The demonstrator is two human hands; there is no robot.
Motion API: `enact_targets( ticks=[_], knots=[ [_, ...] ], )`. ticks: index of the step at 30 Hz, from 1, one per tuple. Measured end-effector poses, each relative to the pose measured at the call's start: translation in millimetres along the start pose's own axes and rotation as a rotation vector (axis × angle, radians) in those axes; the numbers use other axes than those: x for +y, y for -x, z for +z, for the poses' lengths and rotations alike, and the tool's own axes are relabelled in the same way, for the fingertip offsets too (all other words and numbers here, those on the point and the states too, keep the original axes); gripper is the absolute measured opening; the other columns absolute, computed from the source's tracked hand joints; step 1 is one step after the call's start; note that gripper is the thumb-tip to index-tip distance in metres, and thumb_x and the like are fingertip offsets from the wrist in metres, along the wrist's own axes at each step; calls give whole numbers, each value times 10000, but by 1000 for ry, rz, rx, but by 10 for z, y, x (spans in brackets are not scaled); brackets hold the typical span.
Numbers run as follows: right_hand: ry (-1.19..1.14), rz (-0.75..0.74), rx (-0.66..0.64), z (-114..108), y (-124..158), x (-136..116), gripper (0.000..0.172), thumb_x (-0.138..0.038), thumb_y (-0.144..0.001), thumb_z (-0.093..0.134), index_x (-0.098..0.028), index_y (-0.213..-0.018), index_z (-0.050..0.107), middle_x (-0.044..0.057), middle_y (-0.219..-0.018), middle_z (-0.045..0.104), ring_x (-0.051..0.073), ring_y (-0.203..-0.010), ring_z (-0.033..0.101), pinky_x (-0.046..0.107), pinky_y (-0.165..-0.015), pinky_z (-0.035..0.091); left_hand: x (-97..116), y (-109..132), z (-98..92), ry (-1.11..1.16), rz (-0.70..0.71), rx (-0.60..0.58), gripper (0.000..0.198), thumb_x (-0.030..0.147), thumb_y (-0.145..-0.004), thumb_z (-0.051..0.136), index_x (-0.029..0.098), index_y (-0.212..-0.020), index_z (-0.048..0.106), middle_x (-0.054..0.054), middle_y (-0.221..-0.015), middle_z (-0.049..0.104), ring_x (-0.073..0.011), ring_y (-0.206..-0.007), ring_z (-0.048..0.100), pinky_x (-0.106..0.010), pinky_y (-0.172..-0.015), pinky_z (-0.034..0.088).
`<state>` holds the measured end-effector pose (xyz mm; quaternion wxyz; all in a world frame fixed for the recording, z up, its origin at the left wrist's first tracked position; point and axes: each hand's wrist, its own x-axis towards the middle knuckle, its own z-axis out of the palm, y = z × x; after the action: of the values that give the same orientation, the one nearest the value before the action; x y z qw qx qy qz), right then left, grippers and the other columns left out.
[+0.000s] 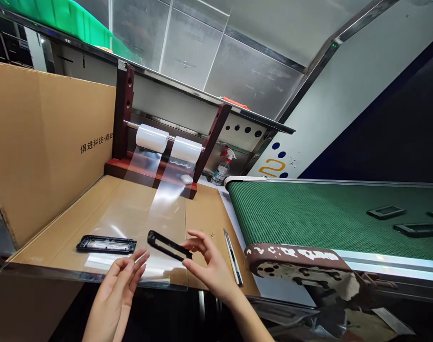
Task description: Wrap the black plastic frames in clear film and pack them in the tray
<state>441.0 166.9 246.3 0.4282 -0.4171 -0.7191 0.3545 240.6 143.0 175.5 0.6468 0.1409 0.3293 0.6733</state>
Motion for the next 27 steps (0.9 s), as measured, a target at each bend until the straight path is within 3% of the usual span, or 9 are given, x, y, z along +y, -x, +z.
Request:
enact_targets(
  ticks=[4, 8, 16, 22, 27],
  knots=[
    [145, -83, 71, -53, 64, -131, 487, -137, -815, 623, -279, -1249, 455, 30, -1068, 658, 161, -1014, 615, 337, -956, 476, 78, 103, -82, -61, 17, 23, 234, 352, -699, 803, 183, -764, 654, -92, -1162, 705, -270, -1175, 587, -245, -933, 511],
    [327, -165, 25, -29, 123, -139, 517, -102, -803, 621, -281, -1255, 449, 28, -1123, 630, 164, -1065, 597, 340, -996, 447, 120, 211, -67, -84, 42, 50, 255, 383, -680, 810, 193, -721, 644, -57, -1123, 722, -245, -1132, 616, -217, -921, 506],
    [338, -202, -33, 134, 162, -103, 439, -97, -790, 620, -245, -1183, 493, 41, -1086, 627, 167, -1008, 613, 295, -909, 498, 122, 230, -85, -95, 40, 48, 264, 381, -650, 827, 199, -713, 646, 12, -936, 709, -167, -885, 682, -197, -867, 531],
    [334, -198, -43, 178, 157, -91, 406, -95, -794, 613, -236, -1159, 504, 50, -1071, 618, 174, -990, 608, 302, -894, 504, 138, 248, -61, -101, 32, 35, 256, 387, -655, 823, 203, -720, 658, 8, -880, 709, -164, -911, 661, -202, -894, 517],
    [346, -177, -70, 189, 162, -60, 381, -107, -798, 613, -221, -1147, 510, 62, -1064, 616, 184, -984, 605, 315, -876, 510, 163, 266, 24, -29, 35, 103, 249, 349, -624, 847, 211, -725, 666, 4, -875, 745, -137, -860, 673, -166, -828, 535]
  ],
)
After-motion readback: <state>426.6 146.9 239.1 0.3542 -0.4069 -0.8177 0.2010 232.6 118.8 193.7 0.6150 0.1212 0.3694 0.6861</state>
